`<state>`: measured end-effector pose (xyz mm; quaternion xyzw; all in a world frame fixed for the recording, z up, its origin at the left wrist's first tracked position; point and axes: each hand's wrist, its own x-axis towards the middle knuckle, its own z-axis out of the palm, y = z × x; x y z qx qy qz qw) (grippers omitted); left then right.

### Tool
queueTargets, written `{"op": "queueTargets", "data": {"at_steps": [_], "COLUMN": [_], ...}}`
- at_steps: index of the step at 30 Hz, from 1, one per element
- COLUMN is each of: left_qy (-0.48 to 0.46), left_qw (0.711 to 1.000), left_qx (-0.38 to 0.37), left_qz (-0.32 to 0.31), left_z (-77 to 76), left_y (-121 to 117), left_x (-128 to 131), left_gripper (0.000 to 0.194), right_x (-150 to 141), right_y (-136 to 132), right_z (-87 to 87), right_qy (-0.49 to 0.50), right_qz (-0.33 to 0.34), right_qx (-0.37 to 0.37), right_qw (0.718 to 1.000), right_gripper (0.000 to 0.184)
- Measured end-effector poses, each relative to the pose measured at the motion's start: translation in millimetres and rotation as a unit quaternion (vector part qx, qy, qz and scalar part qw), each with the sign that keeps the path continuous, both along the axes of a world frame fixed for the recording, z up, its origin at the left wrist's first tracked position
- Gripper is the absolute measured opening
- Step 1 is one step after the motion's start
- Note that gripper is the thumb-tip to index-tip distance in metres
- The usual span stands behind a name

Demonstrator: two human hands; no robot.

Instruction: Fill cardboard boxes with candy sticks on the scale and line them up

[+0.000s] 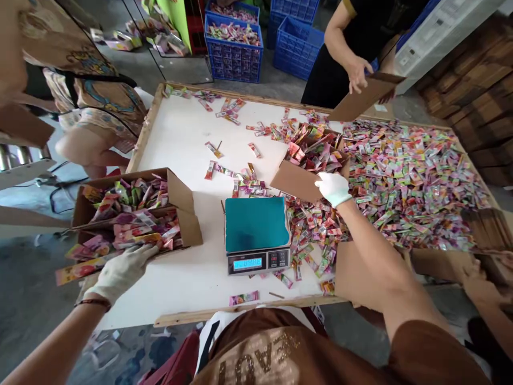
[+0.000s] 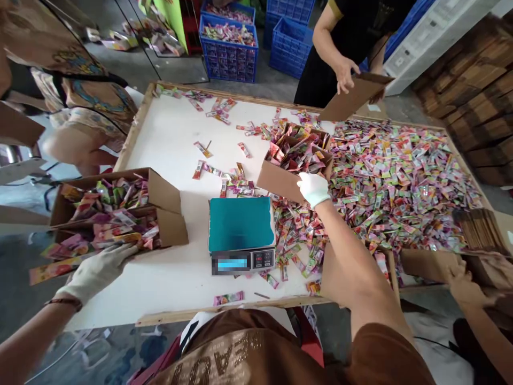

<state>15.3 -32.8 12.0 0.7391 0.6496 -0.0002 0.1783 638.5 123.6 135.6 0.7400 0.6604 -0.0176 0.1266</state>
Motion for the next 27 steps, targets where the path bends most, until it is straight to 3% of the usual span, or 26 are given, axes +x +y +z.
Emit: {"op": "queueTargets", "data": {"at_steps": [4,6,8,11,14,17,20,24,27], "left_qy": [-0.014,-0.012,-0.011,-0.006,0.001,-0.053,-0.153,-0.230,-0.288], "left_qw": [0.997,0.995,0.995,0.995,0.993,0.984,0.972,0.962,0.948], "left_qx": [0.073,0.095,0.102,0.100,0.118,0.167,0.175,0.145,0.138], "left_qz": [-0.022,-0.017,-0.014,-0.018,-0.018,-0.025,-0.028,-0.025,-0.005], "left_z": [-9.0,-6.6,-2.0,8.5,24.7,41.8,53.8,71.1,92.8], "left_y": [56.3,84.7,106.2,115.0,93.1,51.3,5.5,-36.2,-41.2], "left_x": [-8.9,-8.4,-4.8,6.9,31.5,69.7,108.1,139.0,150.4], "left_gripper": [0.024,0.023,0.028,0.038,0.059,0.070,0.069,0.071,0.078], "right_x": [-24.0,-48.2,-78.1,-121.1,-145.5,-146.0,-127.3,-86.3,-61.8], "right_y": [-74.5,-110.6,-138.1,-160.9,-171.5,-181.9,-194.7,-204.4,-199.1], "right_z": [56.6,71.9,71.6,47.1,17.5,7.9,21.7,51.4,63.6], "right_qy": [0.017,0.029,0.049,0.086,0.095,0.102,0.200,0.390,0.451], "right_qz": [0.080,0.120,0.145,0.186,0.220,0.225,0.246,0.187,0.129], "right_qx": [0.086,0.092,0.060,-0.033,-0.072,-0.056,-0.040,0.083,0.120], "right_qw": [0.993,0.988,0.986,0.978,0.968,0.967,0.948,0.898,0.875], "right_gripper": [0.028,0.031,0.032,0.027,0.028,0.029,0.022,0.049,0.073]}}
